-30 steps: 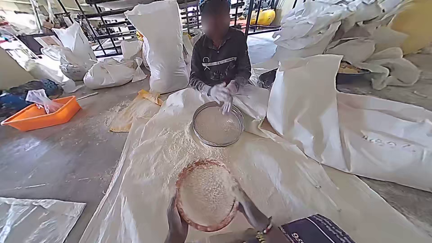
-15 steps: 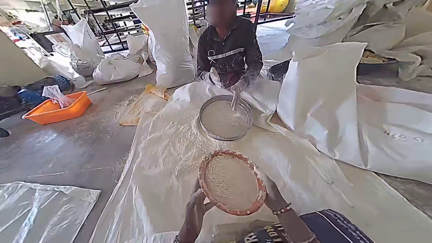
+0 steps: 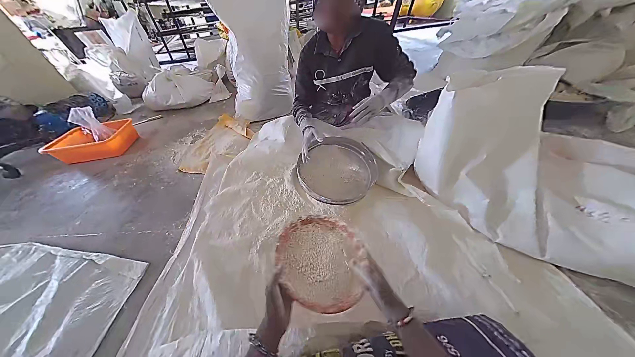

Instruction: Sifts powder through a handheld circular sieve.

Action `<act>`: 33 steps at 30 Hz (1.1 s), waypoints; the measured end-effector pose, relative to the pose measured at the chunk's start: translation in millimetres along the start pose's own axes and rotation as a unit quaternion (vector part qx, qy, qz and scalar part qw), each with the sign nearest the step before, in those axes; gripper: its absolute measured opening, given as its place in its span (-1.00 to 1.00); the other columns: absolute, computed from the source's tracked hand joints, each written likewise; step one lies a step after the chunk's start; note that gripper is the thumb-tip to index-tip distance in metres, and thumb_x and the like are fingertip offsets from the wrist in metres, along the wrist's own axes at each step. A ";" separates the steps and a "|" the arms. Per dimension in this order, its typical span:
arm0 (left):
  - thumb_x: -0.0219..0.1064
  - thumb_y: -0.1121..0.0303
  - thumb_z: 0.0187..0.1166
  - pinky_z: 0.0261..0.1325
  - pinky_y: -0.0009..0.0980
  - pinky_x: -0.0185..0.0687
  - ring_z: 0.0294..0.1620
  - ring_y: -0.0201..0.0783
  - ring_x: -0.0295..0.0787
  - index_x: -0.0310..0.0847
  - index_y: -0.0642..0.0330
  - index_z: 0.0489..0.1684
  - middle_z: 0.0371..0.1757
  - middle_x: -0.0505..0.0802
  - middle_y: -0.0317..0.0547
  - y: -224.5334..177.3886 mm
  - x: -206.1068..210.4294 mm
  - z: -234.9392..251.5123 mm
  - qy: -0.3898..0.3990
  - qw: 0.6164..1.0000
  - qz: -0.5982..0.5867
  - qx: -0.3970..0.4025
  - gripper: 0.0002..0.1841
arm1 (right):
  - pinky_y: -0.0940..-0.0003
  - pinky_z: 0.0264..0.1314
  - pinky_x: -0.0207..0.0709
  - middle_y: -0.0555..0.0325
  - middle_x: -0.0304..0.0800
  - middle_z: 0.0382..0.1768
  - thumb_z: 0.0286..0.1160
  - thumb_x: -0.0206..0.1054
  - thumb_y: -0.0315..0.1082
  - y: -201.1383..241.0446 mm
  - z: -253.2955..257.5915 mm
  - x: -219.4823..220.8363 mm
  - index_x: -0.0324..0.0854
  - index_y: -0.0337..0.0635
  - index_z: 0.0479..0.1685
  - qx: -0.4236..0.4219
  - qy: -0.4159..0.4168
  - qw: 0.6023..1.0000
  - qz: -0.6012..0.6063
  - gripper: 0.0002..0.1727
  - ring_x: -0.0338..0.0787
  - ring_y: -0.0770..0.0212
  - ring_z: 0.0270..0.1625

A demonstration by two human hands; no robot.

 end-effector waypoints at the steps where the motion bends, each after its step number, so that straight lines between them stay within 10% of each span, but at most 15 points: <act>1: -0.12 0.18 0.73 -0.14 -0.32 0.78 -0.11 -0.33 0.81 0.19 0.26 0.58 0.08 0.79 -0.10 0.3 1.8 -5.1 0.078 0.997 0.005 -0.008 -0.49 | 0.30 0.75 0.24 -0.35 0.22 0.74 0.74 -0.04 -0.34 -1.9 3.6 -10.9 0.02 -0.50 0.78 -0.007 -0.031 0.999 0.002 -0.34 0.35 0.11 0.74; 3: -0.08 0.13 0.66 0.11 -0.16 0.77 0.24 -0.15 0.76 -0.12 0.19 0.83 0.47 0.62 0.05 -1.9 5.9 -3.0 0.164 0.985 -0.021 -0.039 -0.29 | 0.40 0.72 0.26 -0.23 0.28 0.73 0.78 -0.12 -0.34 -6.2 6.8 -25.5 0.14 -0.45 0.76 -0.007 -0.078 0.996 0.041 -0.40 0.39 0.25 0.70; 7: -0.23 0.18 0.90 0.19 -0.23 0.65 0.12 -0.24 0.71 0.41 0.24 0.45 0.15 0.75 -0.02 -12.9 -7.1 5.0 -0.011 0.996 -0.074 -0.057 -0.56 | 0.28 0.71 0.28 -0.44 0.07 0.77 0.38 0.28 -0.23 0.1 -7.3 8.9 -0.23 -0.48 0.85 0.000 -0.006 0.999 -0.032 0.05 0.30 0.08 0.75; 12: -0.18 0.14 0.76 0.09 -0.20 0.76 0.11 -0.20 0.79 0.01 0.24 0.74 0.25 0.76 -0.04 -6.0 0.1 -10.3 0.212 0.973 -0.022 -0.085 -0.40 | 0.40 0.65 0.33 -0.30 0.40 0.62 0.80 -0.09 -0.29 -8.0 -0.3 -29.5 0.18 -0.52 0.69 -0.015 -0.051 0.998 -0.042 -0.40 0.48 0.27 0.60; 15: -0.22 0.20 0.88 -0.18 -0.37 0.79 -0.21 -0.39 0.83 0.46 0.20 0.33 -0.15 0.85 -0.21 -4.2 -0.7 -0.5 0.048 0.997 -0.023 -0.057 -0.59 | 0.40 0.66 0.35 -0.27 0.24 0.74 0.70 0.03 -0.20 0.1 -13.5 -15.8 -0.05 -0.44 0.82 0.002 0.002 0.999 -0.037 -0.23 0.39 0.23 0.70; 18: -0.16 0.28 0.85 0.04 -0.36 0.74 -0.01 -0.38 0.78 0.26 0.24 0.54 0.08 0.78 -0.13 -9.7 2.7 1.3 0.040 0.996 0.017 -0.072 -0.60 | 0.40 0.69 0.31 -0.27 0.20 0.75 0.39 0.27 -0.27 1.1 -1.0 -2.8 -0.07 -0.44 0.82 0.011 -0.021 1.000 0.002 -0.05 0.35 0.23 0.72; 21: -0.04 0.33 0.65 -0.13 -0.17 0.85 -0.02 -0.10 0.86 -0.49 0.09 0.87 0.41 0.61 0.18 -1.6 12.4 -11.8 0.159 0.977 0.076 -0.117 -0.20 | 0.43 0.67 0.29 -0.14 0.29 0.73 0.74 -0.06 -0.32 -0.9 8.6 -27.5 0.11 -0.39 0.77 0.034 -0.091 0.992 0.084 -0.37 0.41 0.32 0.66; 24: -0.07 0.29 0.86 -0.26 -0.20 0.76 -0.17 -0.08 0.82 -0.35 0.05 0.88 0.22 0.67 0.25 0.3 16.0 -11.4 0.069 0.979 0.085 -0.172 -0.34 | 0.39 0.70 0.24 -0.22 0.13 0.79 0.54 0.05 -0.38 9.8 -1.1 -16.8 -0.03 -0.39 0.83 0.045 -0.079 0.992 0.085 -0.22 0.32 0.25 0.72; 27: -0.04 0.35 0.84 -0.08 -0.21 0.68 0.01 -0.09 0.72 -0.10 0.15 0.83 0.34 0.62 0.28 -2.6 13.3 -7.8 0.010 0.984 0.083 -0.156 -0.42 | 0.36 0.73 0.24 -0.24 0.21 0.76 0.47 0.24 -0.39 13.4 -1.4 -10.9 0.02 -0.36 0.82 0.011 -0.108 0.993 -0.037 -0.16 0.32 0.16 0.75; 30: -0.03 0.35 0.83 -0.02 -0.10 0.68 0.13 0.01 0.69 -0.16 0.14 0.87 0.49 0.52 0.37 1.0 11.8 -5.9 0.002 0.990 0.090 -0.112 -0.38 | -0.17 0.80 0.13 -0.57 0.15 0.72 0.26 0.51 -0.17 30.4 -1.2 -18.0 0.03 -0.57 0.78 -0.123 -0.145 0.932 -0.308 0.08 0.23 -0.44 0.77; 33: -0.06 0.33 0.85 -0.01 -0.03 0.69 0.16 0.08 0.70 -0.20 0.07 0.90 0.55 0.48 0.39 3.8 14.1 -5.7 0.018 0.991 0.084 -0.102 -0.37 | -0.06 0.88 0.05 -0.35 0.10 0.81 0.42 0.49 -0.03 55.5 6.3 1.1 0.01 -0.38 0.85 -0.056 0.061 0.910 -0.406 0.06 0.16 -0.23 0.85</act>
Point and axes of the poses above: each hand's wrist, its own z-axis towards the middle knuckle, its own x-axis out of the palm, y = z × x, the point moved 3 cm from there along z, towards the middle knuckle
